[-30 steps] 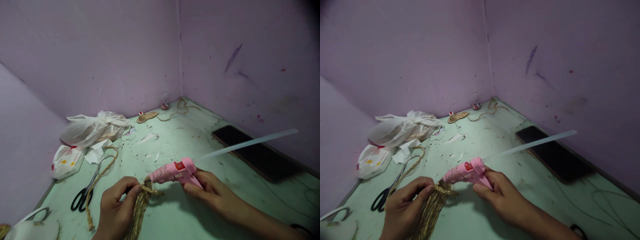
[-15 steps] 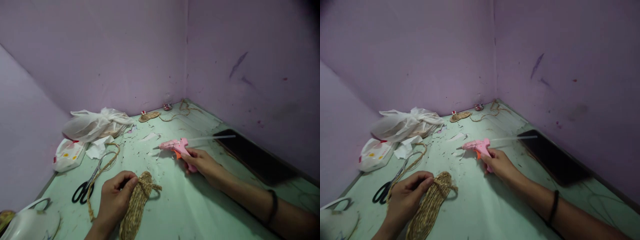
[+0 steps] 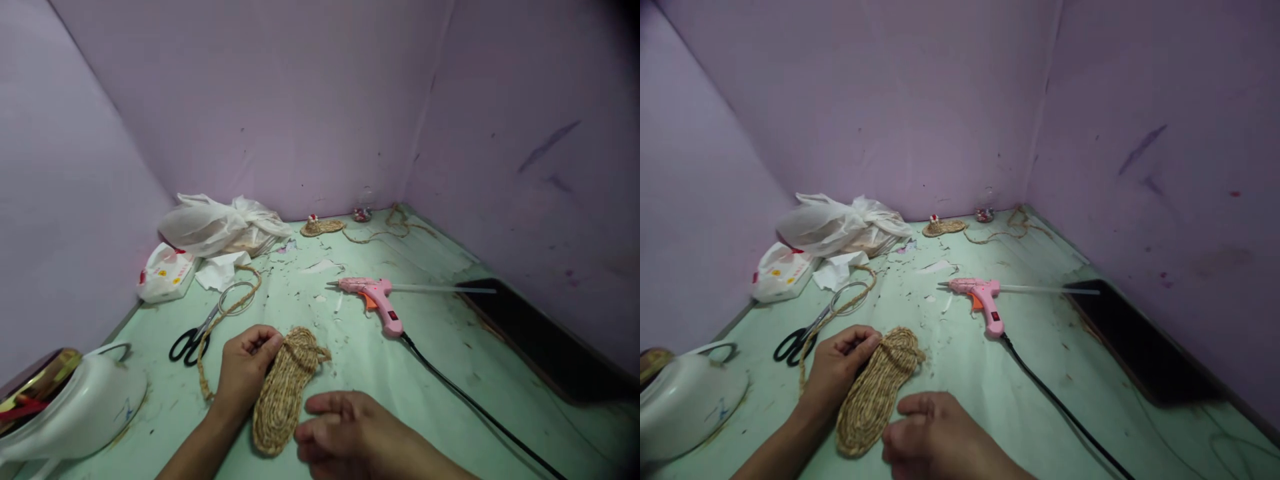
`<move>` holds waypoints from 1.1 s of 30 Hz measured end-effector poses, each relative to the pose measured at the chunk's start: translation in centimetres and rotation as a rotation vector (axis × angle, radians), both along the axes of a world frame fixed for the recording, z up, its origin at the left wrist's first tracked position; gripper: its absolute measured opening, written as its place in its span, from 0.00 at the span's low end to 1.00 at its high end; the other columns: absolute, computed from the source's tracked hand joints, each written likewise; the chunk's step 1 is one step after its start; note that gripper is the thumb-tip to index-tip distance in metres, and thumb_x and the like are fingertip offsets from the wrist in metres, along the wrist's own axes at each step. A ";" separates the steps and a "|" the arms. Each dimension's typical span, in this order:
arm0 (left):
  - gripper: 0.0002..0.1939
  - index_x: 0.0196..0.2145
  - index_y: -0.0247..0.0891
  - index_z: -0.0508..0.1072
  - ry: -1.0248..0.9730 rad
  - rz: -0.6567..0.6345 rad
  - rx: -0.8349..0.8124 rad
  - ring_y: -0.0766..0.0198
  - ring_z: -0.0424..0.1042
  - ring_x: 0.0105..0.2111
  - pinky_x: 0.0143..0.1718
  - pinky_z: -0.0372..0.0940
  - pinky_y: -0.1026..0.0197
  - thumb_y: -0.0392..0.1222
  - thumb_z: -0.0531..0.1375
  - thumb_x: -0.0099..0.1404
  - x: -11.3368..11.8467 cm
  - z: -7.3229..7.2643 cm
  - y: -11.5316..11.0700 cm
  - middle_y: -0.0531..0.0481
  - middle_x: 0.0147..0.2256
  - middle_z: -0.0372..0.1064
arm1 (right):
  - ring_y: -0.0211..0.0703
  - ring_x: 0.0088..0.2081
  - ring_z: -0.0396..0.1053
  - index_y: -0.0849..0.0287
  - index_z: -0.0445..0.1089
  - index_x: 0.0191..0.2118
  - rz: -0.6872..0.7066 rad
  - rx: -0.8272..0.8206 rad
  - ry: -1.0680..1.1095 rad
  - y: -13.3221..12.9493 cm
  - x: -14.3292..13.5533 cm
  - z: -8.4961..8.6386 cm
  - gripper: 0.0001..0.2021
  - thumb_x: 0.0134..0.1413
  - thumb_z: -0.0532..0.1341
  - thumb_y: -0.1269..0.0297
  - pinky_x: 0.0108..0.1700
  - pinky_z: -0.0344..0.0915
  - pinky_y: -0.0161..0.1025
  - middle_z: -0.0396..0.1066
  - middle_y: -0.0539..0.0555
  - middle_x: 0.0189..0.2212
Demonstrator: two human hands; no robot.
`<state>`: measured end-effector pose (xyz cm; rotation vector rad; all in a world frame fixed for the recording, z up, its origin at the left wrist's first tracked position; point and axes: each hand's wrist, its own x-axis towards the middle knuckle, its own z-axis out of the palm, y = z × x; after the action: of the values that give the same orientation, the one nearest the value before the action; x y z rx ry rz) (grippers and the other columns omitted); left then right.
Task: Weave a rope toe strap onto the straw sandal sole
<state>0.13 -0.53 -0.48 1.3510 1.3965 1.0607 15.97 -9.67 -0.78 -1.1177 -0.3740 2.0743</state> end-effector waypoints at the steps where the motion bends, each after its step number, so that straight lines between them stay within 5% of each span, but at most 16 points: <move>1: 0.11 0.22 0.33 0.71 -0.039 0.022 -0.008 0.70 0.61 0.19 0.21 0.56 0.68 0.44 0.64 0.47 -0.1 -0.1 0.0 0.55 0.18 0.65 | 0.40 0.27 0.71 0.60 0.64 0.34 -0.031 -0.048 0.046 0.4 -0.7 -0.2 0.17 0.32 0.66 0.68 0.32 0.63 0.37 0.73 0.55 0.26; 8: 0.14 0.23 0.33 0.69 -0.309 0.121 -0.045 0.71 0.61 0.18 0.20 0.58 0.68 0.46 0.66 0.46 -0.7 -0.1 0.2 0.56 0.17 0.65 | 0.35 0.24 0.65 0.62 0.68 0.34 -0.212 0.090 -0.009 2.8 -3.0 -0.7 0.18 0.29 0.68 0.71 0.29 0.60 0.34 0.64 0.45 0.19; 14: 0.13 0.25 0.35 0.67 -0.453 0.171 0.011 0.70 0.63 0.18 0.21 0.58 0.68 0.45 0.65 0.49 -0.5 -0.2 -0.1 0.57 0.18 0.66 | 0.38 0.26 0.68 0.59 0.63 0.32 -0.368 0.343 -0.053 3.7 -4.0 -0.8 0.20 0.31 0.70 0.60 0.31 0.63 0.36 0.71 0.51 0.26; 23: 0.08 0.22 0.34 0.69 -0.228 0.056 0.164 0.70 0.60 0.18 0.19 0.57 0.67 0.41 0.62 0.51 0.4 1.4 -1.9 0.55 0.17 0.62 | 0.43 0.27 0.71 0.60 0.62 0.40 -0.326 0.452 -0.178 4.5 -0.2 0.0 0.21 0.39 0.69 0.60 0.30 0.62 0.36 0.73 0.51 0.25; 33: 0.07 0.22 0.35 0.69 -0.258 0.089 0.174 0.70 0.60 0.16 0.18 0.56 0.67 0.42 0.60 0.51 0.2 1.9 -2.2 0.55 0.14 0.61 | 0.46 0.28 0.71 0.58 0.63 0.39 -0.375 0.445 -0.222 4.1 -0.5 -0.5 0.22 0.37 0.69 0.57 0.25 0.62 0.35 0.73 0.53 0.27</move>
<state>0.33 -2.69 1.44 1.2313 1.2043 1.3901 15.43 -5.57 -1.26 -1.0498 -0.6441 1.4530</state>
